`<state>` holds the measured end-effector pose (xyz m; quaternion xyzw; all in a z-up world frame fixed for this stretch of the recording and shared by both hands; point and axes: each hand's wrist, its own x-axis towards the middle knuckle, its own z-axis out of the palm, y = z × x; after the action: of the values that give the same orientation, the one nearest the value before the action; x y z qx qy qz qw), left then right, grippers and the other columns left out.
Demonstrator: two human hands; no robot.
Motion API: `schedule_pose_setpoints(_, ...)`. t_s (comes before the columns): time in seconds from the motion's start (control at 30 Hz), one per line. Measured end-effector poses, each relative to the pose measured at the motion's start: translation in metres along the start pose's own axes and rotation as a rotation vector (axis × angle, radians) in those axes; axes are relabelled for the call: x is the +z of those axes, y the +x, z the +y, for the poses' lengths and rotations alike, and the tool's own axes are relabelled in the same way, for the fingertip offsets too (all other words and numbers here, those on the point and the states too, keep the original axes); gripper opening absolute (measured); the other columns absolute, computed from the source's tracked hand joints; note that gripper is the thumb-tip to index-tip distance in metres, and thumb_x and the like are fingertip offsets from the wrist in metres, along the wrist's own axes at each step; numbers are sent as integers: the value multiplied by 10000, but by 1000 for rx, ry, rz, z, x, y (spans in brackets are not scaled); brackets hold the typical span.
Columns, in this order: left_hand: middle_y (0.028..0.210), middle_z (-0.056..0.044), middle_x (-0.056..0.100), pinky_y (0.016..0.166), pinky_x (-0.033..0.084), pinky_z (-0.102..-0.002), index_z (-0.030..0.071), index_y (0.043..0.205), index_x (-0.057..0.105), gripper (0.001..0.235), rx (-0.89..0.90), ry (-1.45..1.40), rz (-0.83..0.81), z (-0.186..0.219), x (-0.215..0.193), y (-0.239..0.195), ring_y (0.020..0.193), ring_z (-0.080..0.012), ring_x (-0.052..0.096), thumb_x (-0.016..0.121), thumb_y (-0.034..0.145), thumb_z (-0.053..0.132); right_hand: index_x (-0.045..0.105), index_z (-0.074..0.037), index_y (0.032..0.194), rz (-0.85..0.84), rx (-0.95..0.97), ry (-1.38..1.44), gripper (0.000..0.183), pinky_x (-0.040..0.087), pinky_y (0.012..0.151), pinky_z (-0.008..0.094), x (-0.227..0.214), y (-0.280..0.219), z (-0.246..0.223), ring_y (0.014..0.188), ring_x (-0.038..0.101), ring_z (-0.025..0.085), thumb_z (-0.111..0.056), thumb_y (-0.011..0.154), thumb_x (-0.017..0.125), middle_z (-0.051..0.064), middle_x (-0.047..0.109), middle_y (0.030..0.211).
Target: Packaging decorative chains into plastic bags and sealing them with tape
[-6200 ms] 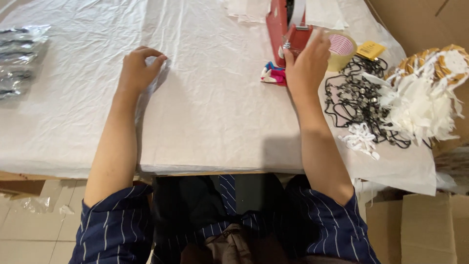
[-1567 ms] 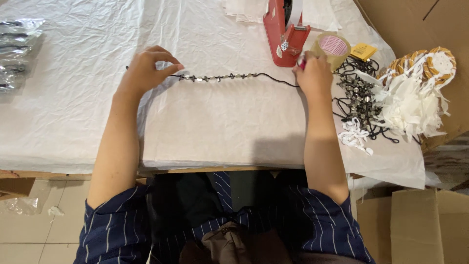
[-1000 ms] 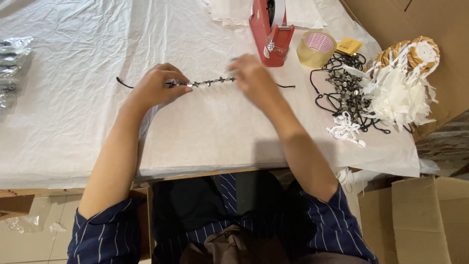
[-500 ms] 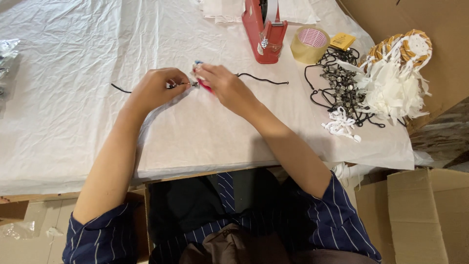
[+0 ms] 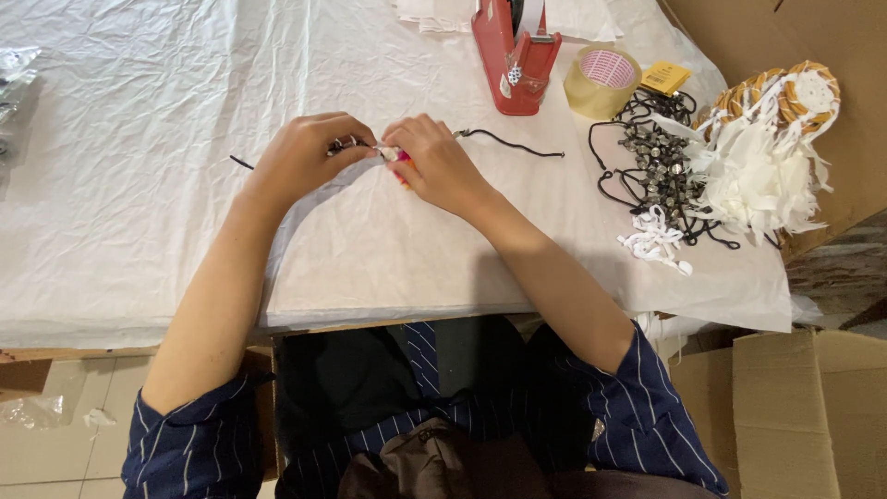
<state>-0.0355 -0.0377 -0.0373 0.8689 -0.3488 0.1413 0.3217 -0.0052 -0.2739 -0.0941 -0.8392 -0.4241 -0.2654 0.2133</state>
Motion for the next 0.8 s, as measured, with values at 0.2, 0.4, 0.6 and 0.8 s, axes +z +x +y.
schedule_pose_setpoints(0.2,995,-69,731,792,562,-464,164,1120,727,123,17,31,48,-5,-8,0,910,-337,711,741,1016,227,623,-226,1176,55,23,-222,236,358,958,427,8,2,23,946,616,178,-402,1020,645,-45,670,955)
schedule_pose_setpoints(0.4,965,-56,703,744,448,-337,57,1068,719,64,85,29,79,-10,-18,-2,760,-205,588,713,1064,120,576,-111,1120,4,116,17,198,390,882,408,-24,11,-15,795,664,233,-272,1038,657,22,731,971)
schedule_pose_setpoints(0.6,963,-52,722,767,481,-325,62,1070,734,62,37,0,93,-14,-20,-3,829,-189,629,727,1052,121,632,-94,1259,-99,192,163,252,341,990,422,-40,16,-20,957,704,213,-198,1044,553,24,747,1172)
schedule_pose_setpoints(0.8,969,-50,734,770,493,-324,68,1079,741,94,19,7,99,-17,-21,-3,815,-190,633,728,1055,158,607,-124,1203,-90,160,139,183,347,985,414,-43,13,-16,898,646,229,-168,1060,503,-12,709,979)
